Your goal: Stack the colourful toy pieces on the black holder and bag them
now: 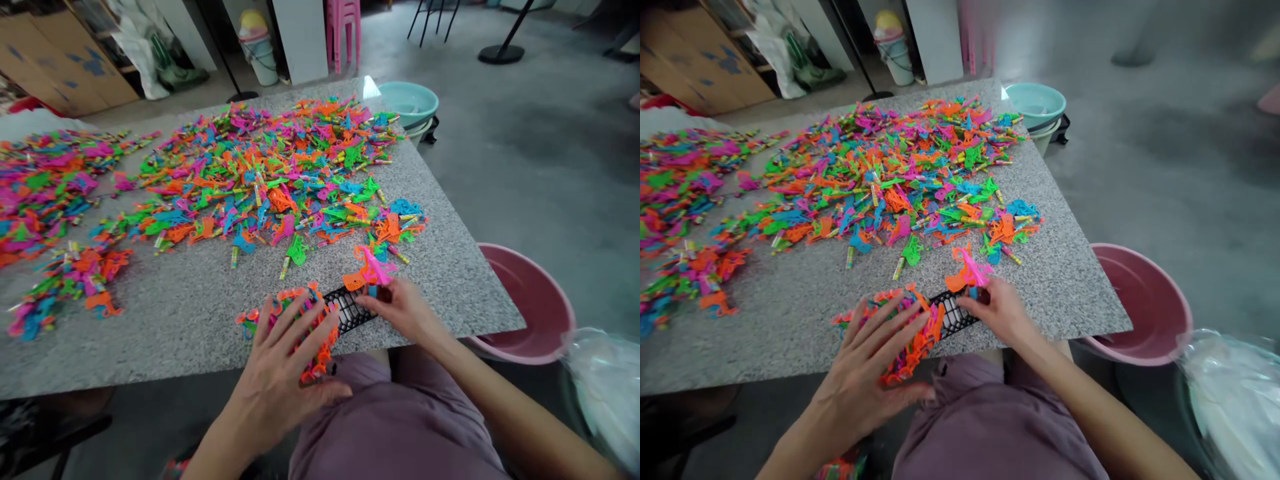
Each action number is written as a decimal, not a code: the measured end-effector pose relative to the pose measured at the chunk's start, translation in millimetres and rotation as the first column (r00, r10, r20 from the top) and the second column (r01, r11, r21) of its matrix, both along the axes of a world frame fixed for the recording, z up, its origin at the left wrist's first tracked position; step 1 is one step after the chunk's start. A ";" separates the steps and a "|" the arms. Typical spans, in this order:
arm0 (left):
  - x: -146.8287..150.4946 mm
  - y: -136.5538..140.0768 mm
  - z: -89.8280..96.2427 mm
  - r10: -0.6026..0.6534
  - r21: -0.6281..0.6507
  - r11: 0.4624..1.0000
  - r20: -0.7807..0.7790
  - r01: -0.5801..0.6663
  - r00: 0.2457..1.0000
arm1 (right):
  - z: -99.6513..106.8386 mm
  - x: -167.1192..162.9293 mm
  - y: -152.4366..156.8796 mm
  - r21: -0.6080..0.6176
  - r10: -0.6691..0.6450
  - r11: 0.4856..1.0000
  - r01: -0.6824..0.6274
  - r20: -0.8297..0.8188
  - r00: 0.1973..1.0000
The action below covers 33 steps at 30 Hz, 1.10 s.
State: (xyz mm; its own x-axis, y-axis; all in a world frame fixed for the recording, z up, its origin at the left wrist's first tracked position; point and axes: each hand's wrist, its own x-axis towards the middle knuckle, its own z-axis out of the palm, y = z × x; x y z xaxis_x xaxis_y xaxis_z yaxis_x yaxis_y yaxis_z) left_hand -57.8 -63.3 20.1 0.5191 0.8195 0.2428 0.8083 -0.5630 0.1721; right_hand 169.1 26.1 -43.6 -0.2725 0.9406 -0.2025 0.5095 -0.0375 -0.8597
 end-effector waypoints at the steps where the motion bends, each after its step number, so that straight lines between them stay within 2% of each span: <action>1: 4.9 -3.1 6.3 0.036 0.035 0.999 0.064 -0.038 0.997 | 12.8 1.3 -10.6 -0.050 0.036 0.998 -0.040 -0.087 0.996; 3: 24.1 -9.9 19.9 0.147 0.077 0.982 0.262 -0.173 0.954 | 39.2 6.9 -33.2 -0.171 0.064 0.979 -0.109 -0.249 0.966; 5: 52.0 -15.1 30.3 0.276 -0.034 0.955 0.466 -0.295 0.841 | 60.1 16.5 -53.3 -0.259 0.055 0.952 -0.164 -0.382 0.923; 6: 66.7 -16.6 32.6 0.325 -0.148 0.945 0.540 -0.293 0.776 | 66.6 22.8 -61.1 -0.278 0.046 0.943 -0.182 -0.434 0.900; 9: 102.3 -16.4 23.7 0.460 -0.487 0.866 0.687 -0.114 0.563 | 65.8 47.2 -75.3 -0.294 -0.054 0.949 -0.117 -0.515 0.856; 11: 116.1 -14.6 4.8 0.539 -0.610 0.793 0.702 0.001 0.465 | 50.9 63.6 -81.6 -0.307 -0.156 0.952 -0.009 -0.509 0.846; 12: 120.9 -14.0 -7.3 0.564 -0.644 0.764 0.696 0.040 0.444 | 40.7 70.3 -85.2 -0.294 -0.203 0.954 0.055 -0.499 0.842; 15: 132.9 -16.5 -45.6 0.586 -0.704 0.698 0.666 0.131 0.462 | 6.8 81.4 -100.7 -0.242 -0.302 0.948 0.208 -0.462 0.834; 18: 145.7 -27.3 -74.2 0.544 -0.736 0.641 0.636 0.218 0.548 | -21.5 84.0 -120.3 -0.346 -0.394 0.904 0.251 -0.446 0.804; 21: 157.1 -42.2 -90.2 0.521 -0.758 0.615 0.599 0.220 0.608 | -37.5 87.5 -138.2 -0.407 -0.435 0.870 0.278 -0.370 0.821; 23: 161.5 -50.4 -96.6 0.519 -0.766 0.619 0.566 0.175 0.640 | -42.0 91.4 -147.0 -0.386 -0.431 0.871 0.302 -0.309 0.848; 26: 162.9 -57.4 -100.1 0.502 -0.768 0.631 0.514 0.112 0.696 | -43.3 95.5 -155.2 -0.394 -0.400 0.879 0.270 -0.300 0.866; 31: 161.5 -66.2 -90.7 0.465 -0.738 0.674 0.443 0.017 0.766 | -41.1 90.3 -162.9 -0.396 -0.351 0.890 0.226 -0.279 0.894; 33: 161.6 -70.8 -86.5 0.461 -0.715 0.699 0.426 -0.023 0.778 | -40.7 85.7 -165.7 -0.423 -0.371 0.877 0.229 -0.293 0.881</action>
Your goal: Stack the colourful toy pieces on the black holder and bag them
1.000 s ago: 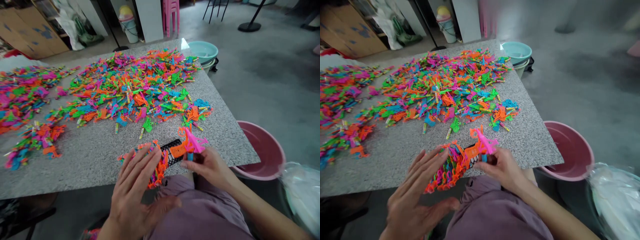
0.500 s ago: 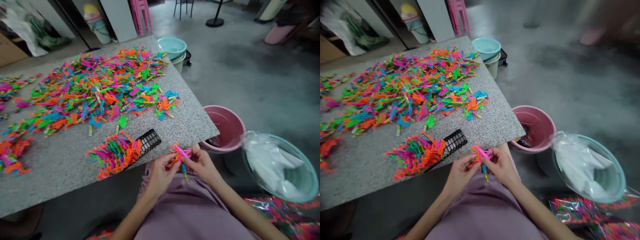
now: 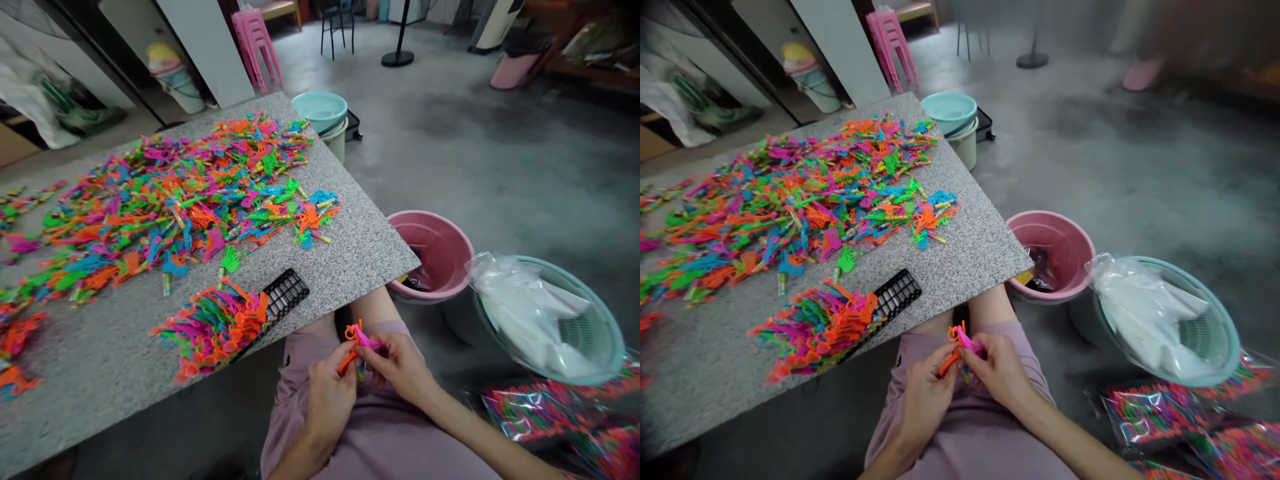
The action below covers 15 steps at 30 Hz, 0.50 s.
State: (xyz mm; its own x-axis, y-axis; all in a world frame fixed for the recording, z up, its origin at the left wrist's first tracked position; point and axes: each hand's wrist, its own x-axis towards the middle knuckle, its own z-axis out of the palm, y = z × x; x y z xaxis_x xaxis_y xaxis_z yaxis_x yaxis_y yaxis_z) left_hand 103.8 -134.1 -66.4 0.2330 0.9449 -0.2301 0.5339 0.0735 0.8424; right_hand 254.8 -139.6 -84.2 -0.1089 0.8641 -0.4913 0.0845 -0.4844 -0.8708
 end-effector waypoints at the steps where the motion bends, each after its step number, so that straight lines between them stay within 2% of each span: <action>1: 0.1 -2.2 1.3 0.004 0.015 1.000 -0.017 -0.003 1.000 | -0.1 -2.0 -1.3 -0.023 -0.017 1.000 0.016 -0.034 0.999; 4: -0.3 -7.5 2.0 -0.007 0.042 0.999 -0.047 0.009 0.999 | -1.4 -5.5 -4.9 -0.091 -0.063 0.995 0.051 -0.132 0.989; 10: -0.4 -12.1 2.1 -0.030 0.034 0.999 -0.047 0.032 0.998 | 0.6 -3.4 -11.1 -0.180 -0.087 0.982 0.054 -0.180 0.980; 13: 0.2 -11.2 3.6 -0.024 -0.002 1.000 -0.033 0.024 0.999 | 3.6 -0.3 -12.1 -0.161 -0.074 0.986 0.049 -0.148 0.986; 15: 0.2 -9.2 3.5 -0.014 -0.028 1.000 -0.019 0.014 1.000 | 5.7 3.9 -9.3 -0.084 -0.001 0.996 -0.002 -0.038 0.999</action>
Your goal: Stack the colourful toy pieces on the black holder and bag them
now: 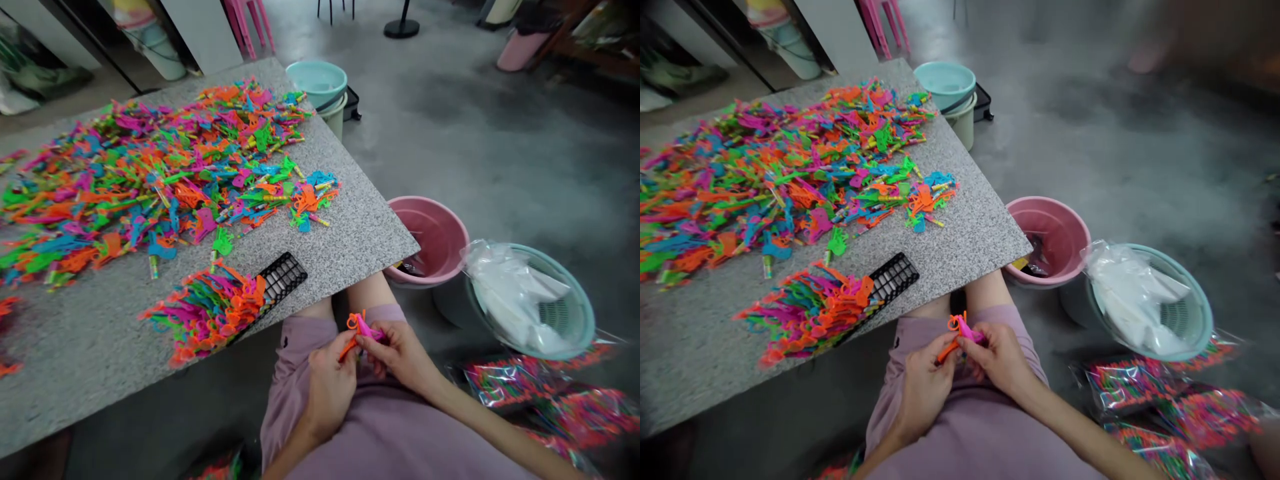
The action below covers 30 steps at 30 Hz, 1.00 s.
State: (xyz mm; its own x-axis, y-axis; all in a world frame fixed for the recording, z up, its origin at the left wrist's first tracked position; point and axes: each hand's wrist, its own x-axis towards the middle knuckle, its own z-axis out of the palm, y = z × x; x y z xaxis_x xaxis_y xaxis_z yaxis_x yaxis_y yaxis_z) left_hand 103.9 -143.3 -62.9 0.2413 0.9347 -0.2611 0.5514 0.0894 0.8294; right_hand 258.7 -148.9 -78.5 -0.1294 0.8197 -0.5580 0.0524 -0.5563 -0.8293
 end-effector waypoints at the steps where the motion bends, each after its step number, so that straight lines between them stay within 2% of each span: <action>1: -0.1 1.3 -0.4 0.007 -0.009 1.000 0.005 -0.007 1.000 | 1.2 2.7 2.7 0.043 0.058 0.997 -0.061 0.073 0.996; 4: 0.2 5.6 -2.0 0.025 -0.019 1.000 0.012 -0.025 1.000 | 5.4 10.9 13.6 0.099 0.227 0.963 -0.251 0.205 0.952; 7: 1.8 8.1 -2.3 0.016 -0.027 1.000 0.020 -0.016 1.000 | 10.3 15.2 21.9 0.091 0.297 0.944 -0.317 0.184 0.937; 11: 3.8 4.4 -2.1 -0.004 -0.048 0.999 0.027 0.005 1.000 | 14.9 12.5 18.1 0.021 0.287 0.957 -0.290 0.091 0.954; 15: 4.8 -1.1 -3.5 0.004 -0.070 0.998 0.033 -0.002 0.999 | 16.5 4.9 7.0 -0.142 0.147 0.978 -0.154 -0.055 0.988; 17: 5.1 -0.3 -5.0 0.007 -0.080 0.997 0.051 -0.003 0.999 | 17.6 3.1 6.8 -0.172 0.102 0.978 -0.117 -0.091 0.991; 20: 4.7 5.6 -8.6 0.024 -0.086 0.996 0.092 -0.016 0.995 | 21.7 5.3 15.8 -0.175 0.183 0.964 -0.201 -0.116 0.976; 22: 3.8 10.3 -11.6 0.038 -0.088 0.996 0.125 -0.027 0.991 | 25.9 7.9 24.5 -0.122 0.310 0.943 -0.311 -0.029 0.950; 24: 2.4 13.9 -14.7 0.045 -0.088 0.996 0.162 -0.031 0.986 | 29.7 9.1 31.7 -0.024 0.419 0.905 -0.424 0.220 0.881; 26: 0.5 15.7 -17.5 0.052 -0.086 0.996 0.199 -0.035 0.979 | 31.6 8.3 36.7 0.054 0.431 0.851 -0.522 0.495 0.754; 27: -0.4 16.0 -18.6 0.056 -0.084 0.996 0.217 -0.039 0.974 | 31.8 7.6 38.7 0.073 0.417 0.833 -0.548 0.568 0.709; 28: -1.2 16.0 -19.5 0.062 -0.083 0.996 0.237 -0.043 0.970 | 31.6 6.8 40.7 0.081 0.410 0.826 -0.558 0.593 0.693; 30: -2.4 15.8 -21.0 0.071 -0.093 0.995 0.278 -0.047 0.958 | 30.5 5.8 45.5 0.067 0.432 0.829 -0.555 0.552 0.713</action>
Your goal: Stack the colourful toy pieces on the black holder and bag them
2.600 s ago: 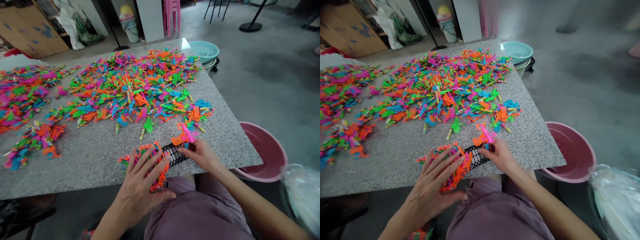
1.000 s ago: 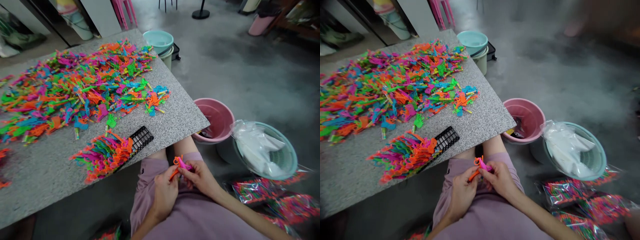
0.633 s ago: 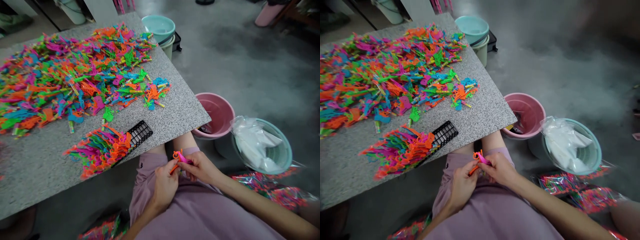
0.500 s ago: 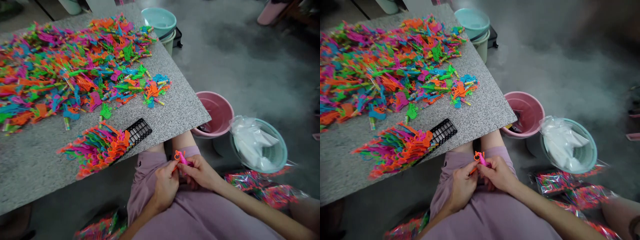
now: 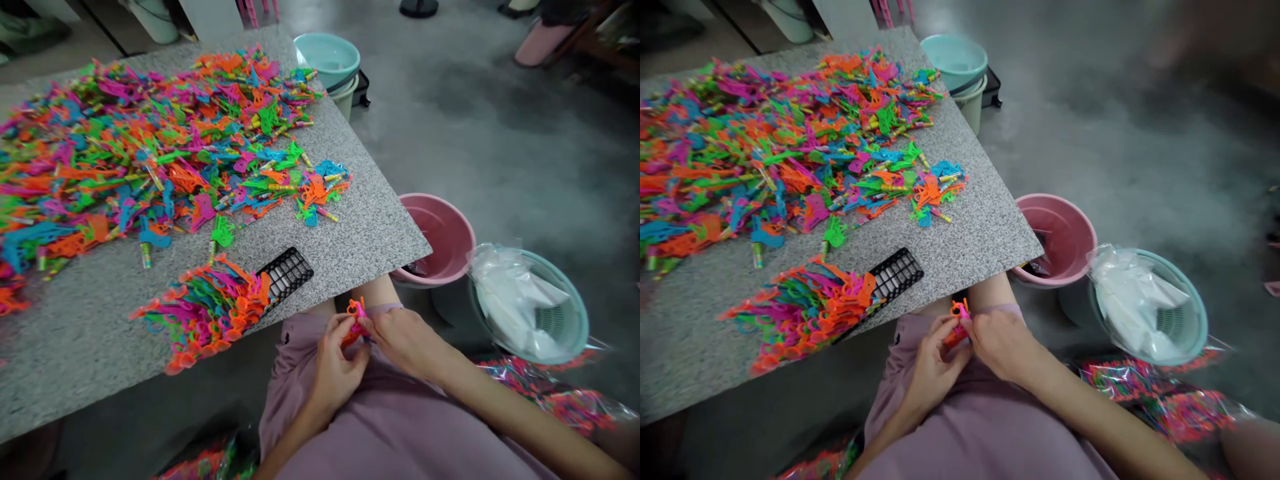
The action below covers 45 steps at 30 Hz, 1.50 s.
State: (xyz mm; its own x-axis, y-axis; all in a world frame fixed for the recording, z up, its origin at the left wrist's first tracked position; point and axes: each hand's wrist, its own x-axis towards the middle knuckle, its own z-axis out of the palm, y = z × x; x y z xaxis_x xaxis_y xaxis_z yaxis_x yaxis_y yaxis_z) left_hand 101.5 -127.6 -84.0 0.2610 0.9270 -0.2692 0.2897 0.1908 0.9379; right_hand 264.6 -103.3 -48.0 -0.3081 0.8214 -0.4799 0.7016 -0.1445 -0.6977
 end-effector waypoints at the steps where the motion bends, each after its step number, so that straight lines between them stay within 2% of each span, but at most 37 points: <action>1: -0.3 -0.1 -0.7 0.002 -0.012 1.000 0.021 -0.001 1.000 | -0.9 0.0 2.7 -0.075 -0.015 0.997 0.011 -0.050 0.999; 3: -0.2 -0.1 -2.4 0.003 -0.051 0.999 0.057 0.000 0.998 | -3.6 0.6 7.4 -0.293 -0.114 0.954 0.063 -0.159 0.981; 6: 0.5 -0.7 -5.6 0.018 -0.110 0.994 0.095 -0.008 0.995 | -10.4 1.3 8.6 -0.571 -0.366 0.806 0.158 -0.270 0.891; 8: 1.1 -1.9 -7.4 0.045 -0.143 0.989 0.112 -0.029 0.993 | -15.8 0.1 5.3 -0.644 -0.458 0.744 0.180 -0.296 0.838; 10: 1.7 -3.1 -7.8 0.077 -0.175 0.983 0.131 -0.054 0.988 | -20.1 -2.1 1.1 -0.663 -0.460 0.728 0.171 -0.289 0.839; 11: 2.0 -3.4 -7.5 0.090 -0.189 0.980 0.147 -0.061 0.985 | -21.4 -3.0 -0.5 -0.637 -0.424 0.750 0.177 -0.258 0.868; 12: 2.2 -3.3 -6.8 0.098 -0.203 0.977 0.170 -0.062 0.981 | -22.1 -3.5 -1.6 -0.570 -0.361 0.799 0.192 -0.198 0.911; 14: 2.7 -1.6 -5.2 0.105 -0.228 0.972 0.226 -0.053 0.968 | -22.2 -3.0 -2.5 -0.317 -0.202 0.928 0.195 0.010 0.979; 15: 2.9 -0.2 -4.6 0.113 -0.242 0.969 0.249 -0.051 0.962 | -22.1 -1.9 -2.7 -0.183 -0.139 0.970 0.158 0.112 0.984; 16: 3.1 1.5 -4.2 0.131 -0.257 0.964 0.263 -0.061 0.956 | -22.4 -0.5 -3.0 -0.087 -0.095 0.990 0.111 0.166 0.981; 17: 3.1 3.4 -4.0 0.157 -0.273 0.959 0.267 -0.082 0.951 | -23.3 1.0 -3.6 -0.038 -0.065 0.997 0.072 0.155 0.986; 19: 2.8 7.4 -4.1 0.223 -0.294 0.945 0.254 -0.145 0.941 | -28.0 3.6 -6.1 -0.049 -0.040 0.998 0.037 -0.045 0.998; 22: 1.1 14.5 -2.7 0.280 -0.285 0.935 0.235 -0.209 0.931 | -39.8 4.3 -11.1 -0.073 -0.085 0.995 0.061 -0.390 0.917; 24: -0.7 20.9 -0.1 0.260 -0.258 0.946 0.235 -0.198 0.936 | -46.5 4.0 -12.5 -0.053 -0.124 0.992 0.112 -0.459 0.880; 27: -4.0 32.2 3.8 0.222 -0.194 0.964 0.225 -0.180 0.949 | -48.1 6.8 -8.8 0.026 -0.125 0.989 0.146 -0.377 0.918; 31: -9.1 44.1 7.0 0.245 -0.085 0.968 0.130 -0.236 0.961 | -39.6 16.7 0.0 0.144 -0.008 0.989 0.035 -0.185 0.983; 33: -12.8 48.6 9.6 0.210 -0.047 0.977 0.070 -0.207 0.975 | -35.6 21.3 2.8 0.155 0.018 0.988 0.006 -0.153 0.988; 36: -18.4 57.6 14.5 0.083 -0.015 0.996 -0.026 -0.083 0.996 | -31.8 25.6 4.4 0.108 0.015 0.994 0.005 -0.183 0.983; 40: -19.6 69.3 17.8 -0.059 0.015 0.998 -0.156 0.062 0.986 | -30.3 27.3 5.6 0.027 0.045 0.999 -0.040 -0.274 0.961; 43: -22.6 64.1 30.0 -0.042 0.057 0.997 -0.211 0.055 0.977 | -31.3 28.5 13.5 0.131 0.075 0.990 -0.041 -0.264 0.961; 45: -32.9 53.6 51.2 -0.044 0.115 0.991 -0.262 0.076 0.964 | -32.1 27.0 27.7 0.234 0.092 0.972 -0.035 -0.236 0.967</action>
